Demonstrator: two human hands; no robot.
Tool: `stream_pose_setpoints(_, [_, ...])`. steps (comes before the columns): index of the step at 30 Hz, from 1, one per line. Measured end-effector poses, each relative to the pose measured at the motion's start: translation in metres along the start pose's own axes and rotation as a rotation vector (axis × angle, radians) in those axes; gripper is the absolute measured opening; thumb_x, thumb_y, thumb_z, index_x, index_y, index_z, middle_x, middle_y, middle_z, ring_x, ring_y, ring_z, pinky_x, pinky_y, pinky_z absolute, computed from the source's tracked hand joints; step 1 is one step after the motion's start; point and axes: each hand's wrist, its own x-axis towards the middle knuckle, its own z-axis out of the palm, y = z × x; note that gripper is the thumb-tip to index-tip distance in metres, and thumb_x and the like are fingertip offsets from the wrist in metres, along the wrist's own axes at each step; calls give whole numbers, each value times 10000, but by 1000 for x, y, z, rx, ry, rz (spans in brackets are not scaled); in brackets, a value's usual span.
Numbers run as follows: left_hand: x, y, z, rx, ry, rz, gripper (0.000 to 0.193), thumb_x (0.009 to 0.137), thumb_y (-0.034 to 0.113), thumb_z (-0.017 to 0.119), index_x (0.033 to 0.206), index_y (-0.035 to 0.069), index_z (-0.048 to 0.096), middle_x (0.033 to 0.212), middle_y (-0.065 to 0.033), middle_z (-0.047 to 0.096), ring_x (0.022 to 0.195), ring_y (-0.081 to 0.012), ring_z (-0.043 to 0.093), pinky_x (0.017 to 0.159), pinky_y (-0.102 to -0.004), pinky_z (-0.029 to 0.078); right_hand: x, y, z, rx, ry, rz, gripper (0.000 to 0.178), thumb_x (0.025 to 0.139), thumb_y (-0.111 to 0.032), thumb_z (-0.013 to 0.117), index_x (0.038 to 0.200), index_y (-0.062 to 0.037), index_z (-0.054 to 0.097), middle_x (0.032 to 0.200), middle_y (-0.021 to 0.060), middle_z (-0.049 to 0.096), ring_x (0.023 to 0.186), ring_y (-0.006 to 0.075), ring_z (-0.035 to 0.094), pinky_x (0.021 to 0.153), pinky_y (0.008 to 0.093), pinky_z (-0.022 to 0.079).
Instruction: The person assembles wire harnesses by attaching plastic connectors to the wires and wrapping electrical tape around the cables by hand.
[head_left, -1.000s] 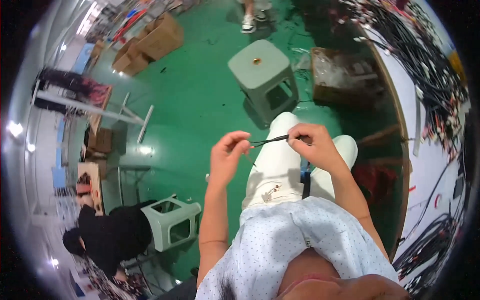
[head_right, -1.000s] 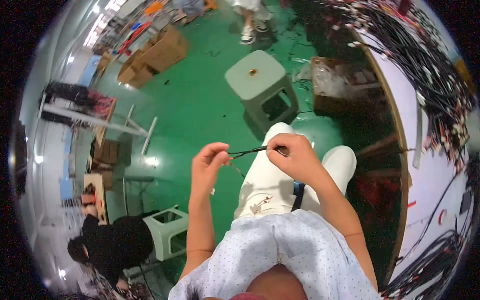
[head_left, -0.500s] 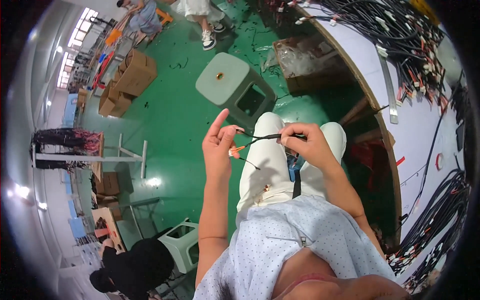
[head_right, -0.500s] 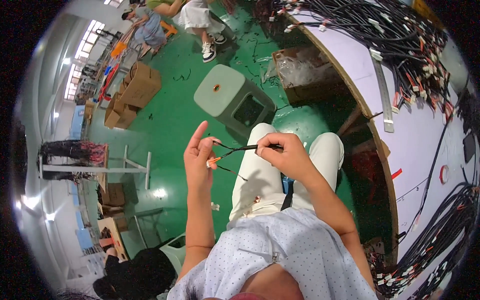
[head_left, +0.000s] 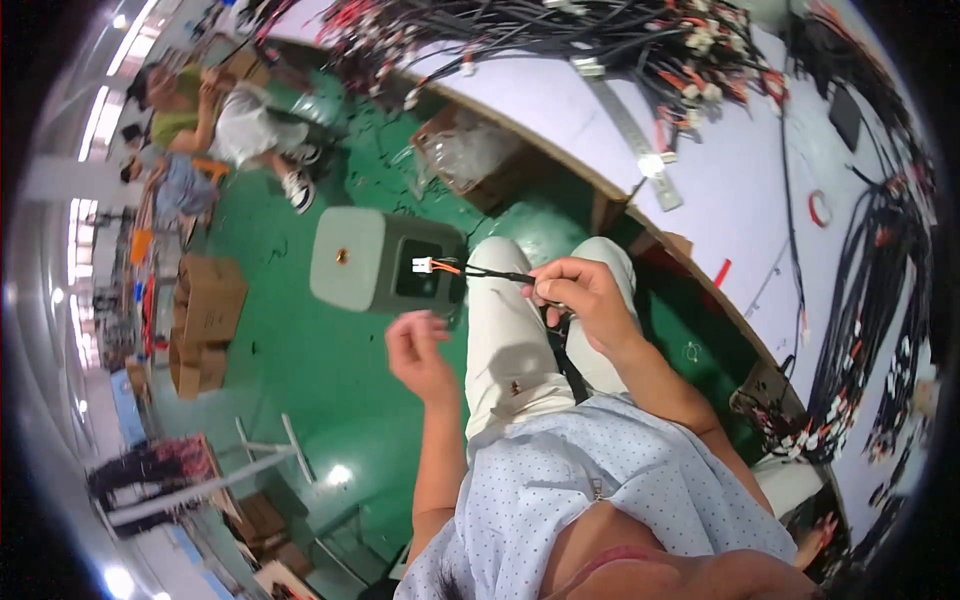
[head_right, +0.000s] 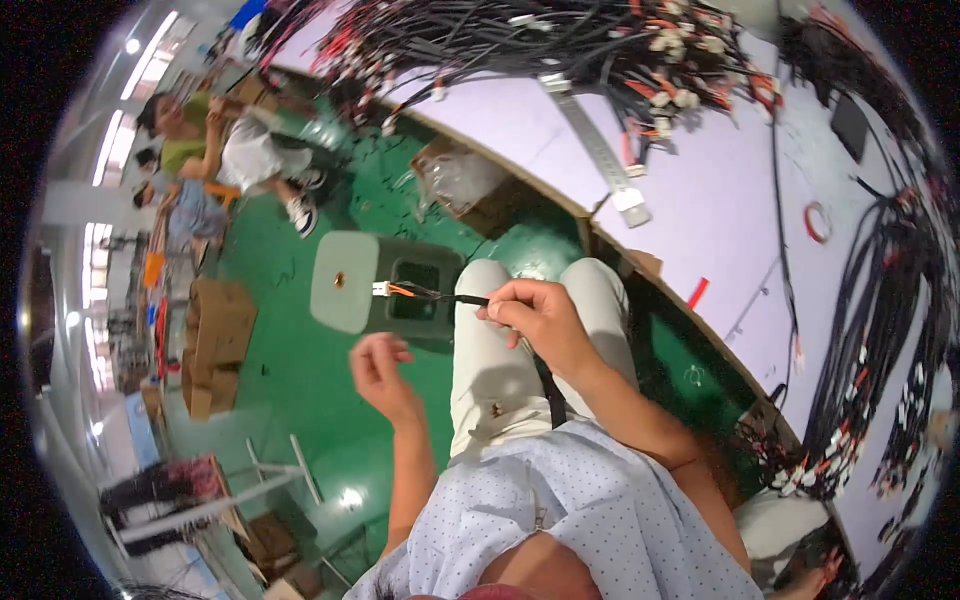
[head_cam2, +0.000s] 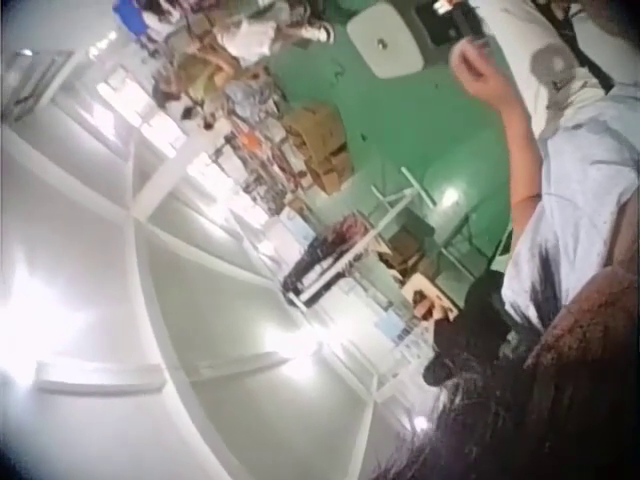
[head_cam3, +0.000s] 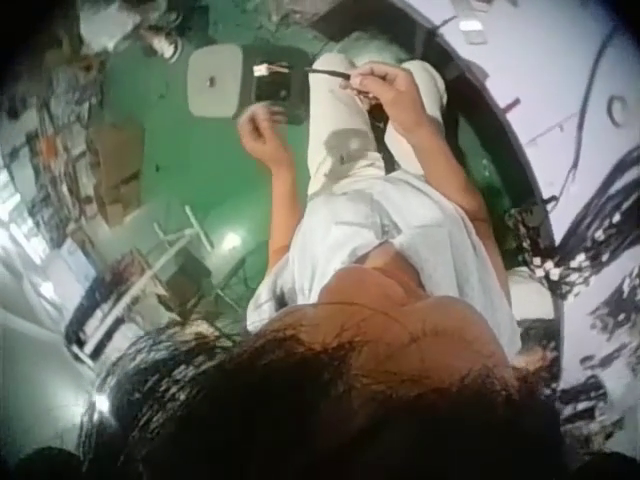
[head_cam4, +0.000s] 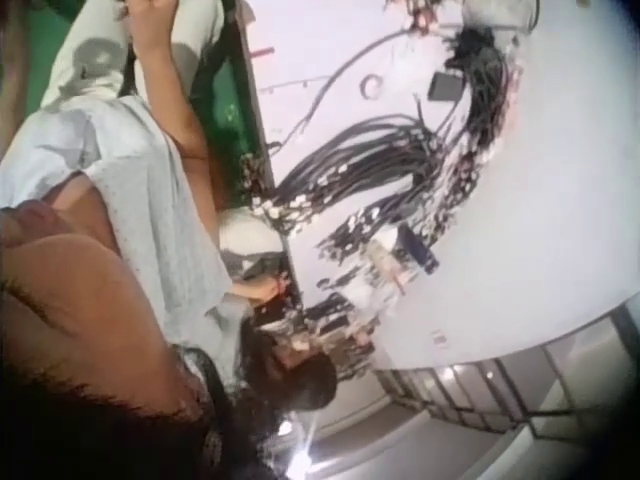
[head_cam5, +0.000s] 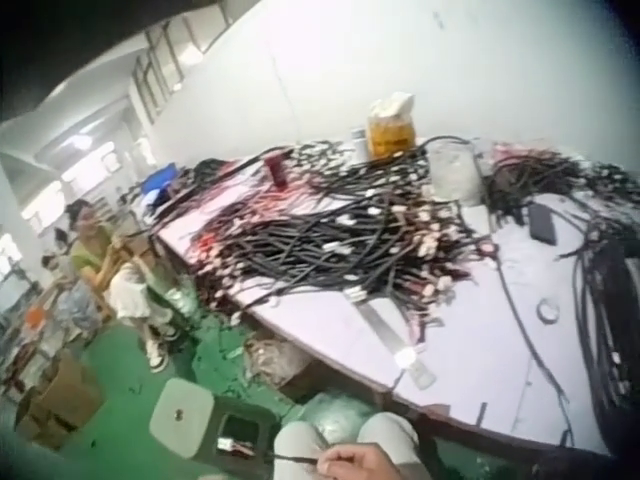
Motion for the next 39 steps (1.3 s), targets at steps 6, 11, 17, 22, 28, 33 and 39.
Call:
stream_pose_setpoints(6, [-4,4,90,-223,-585,-49,194,972,100,484,1031,-42,602,1123,-157,629,952,-176,599,827,-300,484,-26,-4,-1,-132,58,-69,117,837,-115,626,824,-1,645,745,7,602,647,70,546,529,236,462])
stream_pose_setpoints(11, [1,16,112,-443,-609,-119,179,974,81,482,984,-33,621,1111,-175,642,971,-206,628,843,-302,505,-58,-30,-9,-349,315,-383,80,836,-73,630,851,4,642,962,57,613,761,98,563,649,238,466])
stream_pose_setpoints(17, [19,21,105,-458,-828,-444,215,973,129,490,1037,-47,596,827,-130,691,710,-145,634,611,-233,467,-79,-104,-43,-1165,831,-799,102,763,-19,659,864,-24,643,1002,78,554,897,195,549,715,281,459])
stream_pose_setpoints(22, [15,26,98,-556,-876,-427,272,941,118,544,1156,-47,573,861,-158,691,677,-142,616,584,-226,454,-32,-154,-84,-1810,982,-843,75,789,-138,668,842,-85,668,848,76,523,801,274,522,689,385,434])
stream_pose_setpoints(28, [16,31,80,-570,-823,-431,323,900,66,603,1195,-59,565,877,-161,695,723,-153,642,618,-233,483,6,-146,-97,-1991,945,-337,112,845,-189,585,916,-105,609,917,103,584,874,314,584,712,453,476])
stream_pose_setpoints(33, [14,33,73,-592,-826,-393,374,878,52,642,1227,-53,555,923,-157,701,730,-144,641,620,-223,484,7,-150,-96,-2034,912,-133,228,846,-261,551,971,-77,601,994,133,591,932,331,587,754,460,488])
stream_pose_setpoints(39, [6,39,66,-630,-792,-377,371,855,28,664,1206,-45,571,935,-150,702,728,-140,646,606,-218,482,3,-142,-72,-1958,1066,-162,289,836,-216,562,1074,-59,608,1046,151,588,979,327,580,796,451,482])
